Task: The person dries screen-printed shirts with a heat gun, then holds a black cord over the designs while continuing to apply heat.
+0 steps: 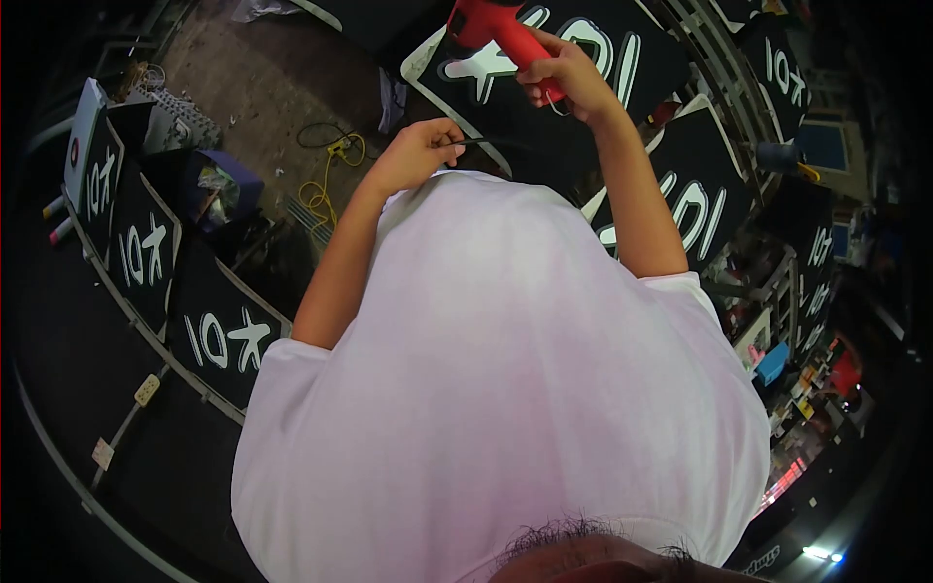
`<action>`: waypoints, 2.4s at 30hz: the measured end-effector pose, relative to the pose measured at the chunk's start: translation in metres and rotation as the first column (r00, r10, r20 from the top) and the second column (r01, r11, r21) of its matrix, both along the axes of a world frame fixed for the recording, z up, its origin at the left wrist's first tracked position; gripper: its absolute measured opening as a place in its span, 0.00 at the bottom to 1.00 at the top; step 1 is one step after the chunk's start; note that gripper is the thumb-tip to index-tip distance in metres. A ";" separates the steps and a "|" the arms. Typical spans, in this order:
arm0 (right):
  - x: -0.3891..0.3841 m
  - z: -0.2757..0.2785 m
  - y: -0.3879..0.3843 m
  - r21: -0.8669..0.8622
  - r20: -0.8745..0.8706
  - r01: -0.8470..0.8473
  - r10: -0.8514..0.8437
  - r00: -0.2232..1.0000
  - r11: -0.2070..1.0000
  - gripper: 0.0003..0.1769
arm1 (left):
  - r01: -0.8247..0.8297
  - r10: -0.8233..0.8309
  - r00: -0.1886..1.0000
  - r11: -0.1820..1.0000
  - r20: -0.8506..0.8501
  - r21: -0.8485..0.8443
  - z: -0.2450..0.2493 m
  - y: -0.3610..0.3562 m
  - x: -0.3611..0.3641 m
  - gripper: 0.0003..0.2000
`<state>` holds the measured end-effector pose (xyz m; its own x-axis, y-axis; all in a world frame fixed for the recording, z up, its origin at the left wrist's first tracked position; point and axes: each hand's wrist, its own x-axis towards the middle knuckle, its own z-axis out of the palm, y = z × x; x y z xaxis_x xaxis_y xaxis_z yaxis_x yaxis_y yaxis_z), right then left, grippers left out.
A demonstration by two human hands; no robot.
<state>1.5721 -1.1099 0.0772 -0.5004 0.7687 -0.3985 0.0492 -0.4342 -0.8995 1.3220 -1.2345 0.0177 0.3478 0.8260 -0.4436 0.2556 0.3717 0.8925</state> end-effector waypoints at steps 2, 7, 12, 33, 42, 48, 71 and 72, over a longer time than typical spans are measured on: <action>-0.010 -0.003 -0.007 0.095 -0.001 -0.027 0.027 1.000 0.995 0.50 | 0.018 -0.018 1.000 1.000 0.013 -0.006 0.000 0.002 -0.003 0.06; -0.021 -0.002 -0.013 0.022 -0.017 -0.021 0.022 1.000 1.000 0.49 | 0.089 -0.093 0.990 0.995 -0.102 -0.040 0.015 0.003 -0.008 0.06; -0.029 -0.003 -0.018 0.127 0.073 -0.091 0.082 0.994 0.988 0.48 | 0.083 -0.084 0.993 0.996 -0.078 -0.019 0.003 -0.005 -0.012 0.06; -0.012 0.027 -0.044 0.039 0.154 -0.065 0.059 0.986 0.997 0.48 | 0.127 -0.128 0.990 0.992 -0.063 -0.029 -0.004 -0.002 -0.022 0.05; 0.011 0.037 -0.055 -0.065 0.140 -0.073 0.082 0.987 0.995 0.48 | 0.148 -0.147 0.988 0.989 -0.037 0.015 -0.002 0.000 -0.016 0.07; 0.021 0.036 -0.062 -0.062 0.145 -0.104 0.112 0.983 0.993 0.47 | 0.184 -0.182 0.982 0.981 -0.046 0.059 0.001 0.003 -0.011 0.08; 0.033 0.006 -0.065 0.013 0.075 0.178 -0.178 0.981 0.984 0.49 | 0.182 -0.180 0.982 0.982 -0.050 0.052 0.001 0.005 0.006 0.09; 0.032 0.005 -0.066 0.116 0.164 0.161 -0.179 0.970 0.980 0.50 | 0.185 -0.182 0.981 0.982 -0.061 0.050 0.000 0.006 0.007 0.09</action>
<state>1.6045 -1.1761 0.0819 -0.2888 0.8774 -0.3832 0.1414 -0.3568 -0.9234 1.3287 -1.2288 0.0181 0.4712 0.7745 -0.4221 0.3651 0.2644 0.8926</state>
